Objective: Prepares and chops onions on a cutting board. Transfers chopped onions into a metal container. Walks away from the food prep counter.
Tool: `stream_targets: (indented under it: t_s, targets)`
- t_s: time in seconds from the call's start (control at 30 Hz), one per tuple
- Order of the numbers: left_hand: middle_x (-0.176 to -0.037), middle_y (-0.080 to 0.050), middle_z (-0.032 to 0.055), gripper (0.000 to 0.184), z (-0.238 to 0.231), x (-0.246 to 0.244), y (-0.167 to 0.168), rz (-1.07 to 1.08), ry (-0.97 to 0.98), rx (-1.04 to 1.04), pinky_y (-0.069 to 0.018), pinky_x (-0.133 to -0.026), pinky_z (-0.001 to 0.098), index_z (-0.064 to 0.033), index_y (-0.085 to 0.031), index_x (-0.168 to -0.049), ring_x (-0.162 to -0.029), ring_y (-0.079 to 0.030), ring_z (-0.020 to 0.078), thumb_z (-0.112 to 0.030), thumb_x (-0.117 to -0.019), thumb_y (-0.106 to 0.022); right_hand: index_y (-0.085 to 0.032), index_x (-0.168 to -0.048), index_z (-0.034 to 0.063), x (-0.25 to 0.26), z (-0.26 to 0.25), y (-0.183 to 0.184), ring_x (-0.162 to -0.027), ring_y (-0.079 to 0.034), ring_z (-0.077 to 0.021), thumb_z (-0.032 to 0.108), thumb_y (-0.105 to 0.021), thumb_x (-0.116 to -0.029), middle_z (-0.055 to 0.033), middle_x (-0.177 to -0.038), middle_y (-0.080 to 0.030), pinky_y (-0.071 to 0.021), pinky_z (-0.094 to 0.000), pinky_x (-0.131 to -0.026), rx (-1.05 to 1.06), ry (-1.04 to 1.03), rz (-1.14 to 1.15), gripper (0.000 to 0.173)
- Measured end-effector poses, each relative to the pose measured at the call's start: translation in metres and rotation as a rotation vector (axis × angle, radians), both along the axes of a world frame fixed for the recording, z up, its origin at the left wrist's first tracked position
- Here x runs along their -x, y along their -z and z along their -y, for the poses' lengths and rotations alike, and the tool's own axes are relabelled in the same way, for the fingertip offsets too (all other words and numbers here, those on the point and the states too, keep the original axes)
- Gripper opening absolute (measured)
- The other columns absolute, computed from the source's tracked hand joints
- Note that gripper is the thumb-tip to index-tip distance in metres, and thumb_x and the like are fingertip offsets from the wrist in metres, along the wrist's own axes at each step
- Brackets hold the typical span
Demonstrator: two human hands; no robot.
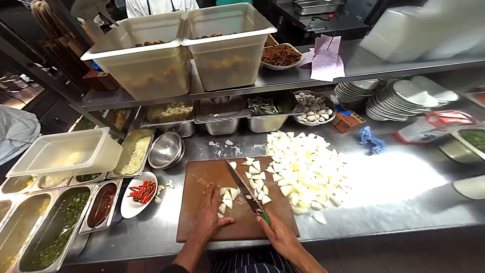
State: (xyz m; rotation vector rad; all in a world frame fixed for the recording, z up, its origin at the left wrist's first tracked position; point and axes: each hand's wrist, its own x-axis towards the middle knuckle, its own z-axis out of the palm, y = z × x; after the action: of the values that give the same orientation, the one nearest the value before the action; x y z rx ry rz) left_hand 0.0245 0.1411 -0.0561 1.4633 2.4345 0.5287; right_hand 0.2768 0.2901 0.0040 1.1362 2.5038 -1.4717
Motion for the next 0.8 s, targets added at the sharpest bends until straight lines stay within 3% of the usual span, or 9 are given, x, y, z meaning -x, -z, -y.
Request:
stream_targets:
  t_s: [0.1,0.2,0.3,0.37,0.47,0.53,0.63,0.73,0.8]
  targets:
    - [-0.167,-0.029,0.0168,0.109,-0.045,-0.011,0.007,-0.008,0.065,0.019,-0.0224,-0.128,0.0492,-0.0217,-0.04,-0.159,-0.157,-0.022,0.0335,-0.088,-0.0746,-0.059,-0.058,-0.121,0.0099,-0.035,-0.012,0.009,-0.055,-0.061,-0.0225,0.046,-0.051,-0.1045,-0.0077,-0.072,-0.06,-0.0556,-0.0441,-0.054,0.113,0.289,-0.021,0.04]
    - [-0.165,-0.033,0.0199,0.086,-0.098,-0.047,0.015,0.018,0.073,-0.089,-0.0245,-0.127,0.0503,-0.0203,-0.048,-0.155,-0.156,-0.025,0.0364,-0.078,-0.0916,-0.047,-0.056,-0.12,0.0113,-0.068,-0.014,0.011,-0.047,-0.058,-0.0227,0.044,-0.051,-0.1048,-0.0076,-0.066,-0.057,-0.0536,-0.0426,-0.045,0.21,0.513,-0.018,0.036]
    - [-0.154,-0.048,0.0195,0.057,-0.135,-0.066,-0.001,0.041,-0.011,-0.242,-0.0331,-0.123,0.0516,-0.013,-0.06,-0.143,-0.148,-0.041,0.0359,-0.052,-0.1032,-0.049,-0.057,-0.116,0.0098,-0.096,-0.011,0.013,-0.047,-0.057,-0.0228,0.044,-0.053,-0.1035,-0.0079,-0.066,-0.057,-0.0531,-0.0428,-0.045,0.206,0.591,-0.008,0.036]
    - [-0.144,-0.059,0.0177,0.037,-0.151,-0.036,-0.031,0.025,-0.114,-0.192,-0.0442,-0.114,0.052,-0.0136,-0.068,-0.133,-0.135,-0.054,0.0366,-0.025,-0.1021,-0.052,-0.058,-0.115,0.0071,-0.108,-0.01,0.012,-0.049,-0.059,-0.0234,0.043,-0.053,-0.1037,-0.0083,-0.066,-0.058,-0.0538,-0.0442,-0.048,0.191,0.567,-0.006,0.038]
    - [-0.15,-0.056,0.0077,0.046,-0.159,0.031,-0.044,0.102,0.054,0.097,-0.0387,-0.118,0.0481,-0.0214,-0.069,-0.135,-0.141,-0.048,0.0304,-0.005,-0.0973,-0.047,-0.06,-0.115,0.0067,-0.118,-0.005,0.012,-0.054,-0.06,-0.0232,0.043,-0.055,-0.1033,-0.0083,-0.069,-0.06,-0.0537,-0.0454,-0.052,0.171,0.482,0.01,0.038]
    - [-0.149,-0.056,0.0082,0.038,-0.153,0.055,-0.045,0.117,0.212,0.278,-0.0373,-0.12,0.0452,-0.0159,-0.07,-0.132,-0.141,-0.048,0.0281,-0.01,-0.0992,-0.051,-0.061,-0.114,0.006,-0.114,-0.006,0.007,-0.057,-0.061,-0.0236,0.044,-0.055,-0.1031,-0.0089,-0.07,-0.061,-0.0537,-0.0466,-0.056,0.154,0.401,0.012,0.04]
    - [-0.142,-0.058,0.0141,0.038,-0.113,0.047,-0.051,0.151,0.15,0.403,-0.049,-0.11,0.0464,-0.0108,-0.068,-0.132,-0.129,-0.059,0.0292,-0.03,-0.0995,-0.063,-0.062,-0.115,0.0065,-0.091,-0.01,-0.008,-0.066,-0.064,-0.0262,0.047,-0.054,-0.1029,-0.0104,-0.075,-0.063,-0.0536,-0.0502,-0.064,0.155,0.223,0.034,0.043]
    - [-0.135,-0.062,0.0138,0.049,-0.067,0.01,-0.043,0.16,0.007,0.265,-0.0542,-0.104,0.0439,-0.0121,-0.064,-0.137,-0.118,-0.065,0.027,-0.036,-0.0949,-0.069,-0.062,-0.114,0.0075,-0.053,-0.016,-0.025,-0.077,-0.066,-0.03,0.047,-0.051,-0.1035,-0.0127,-0.082,-0.065,-0.0534,-0.0536,-0.072,0.164,0.003,0.119,0.043]
    - [-0.14,-0.059,0.0144,0.056,-0.053,-0.005,-0.042,0.178,-0.046,0.174,-0.0558,-0.101,0.0402,-0.0116,-0.06,-0.14,-0.116,-0.067,0.0247,-0.034,-0.0914,-0.074,-0.061,-0.114,0.0097,-0.031,-0.016,-0.034,-0.082,-0.068,-0.0322,0.048,-0.047,-0.1042,-0.0133,-0.085,-0.066,-0.0544,-0.0548,-0.074,0.125,-0.125,0.225,0.042]
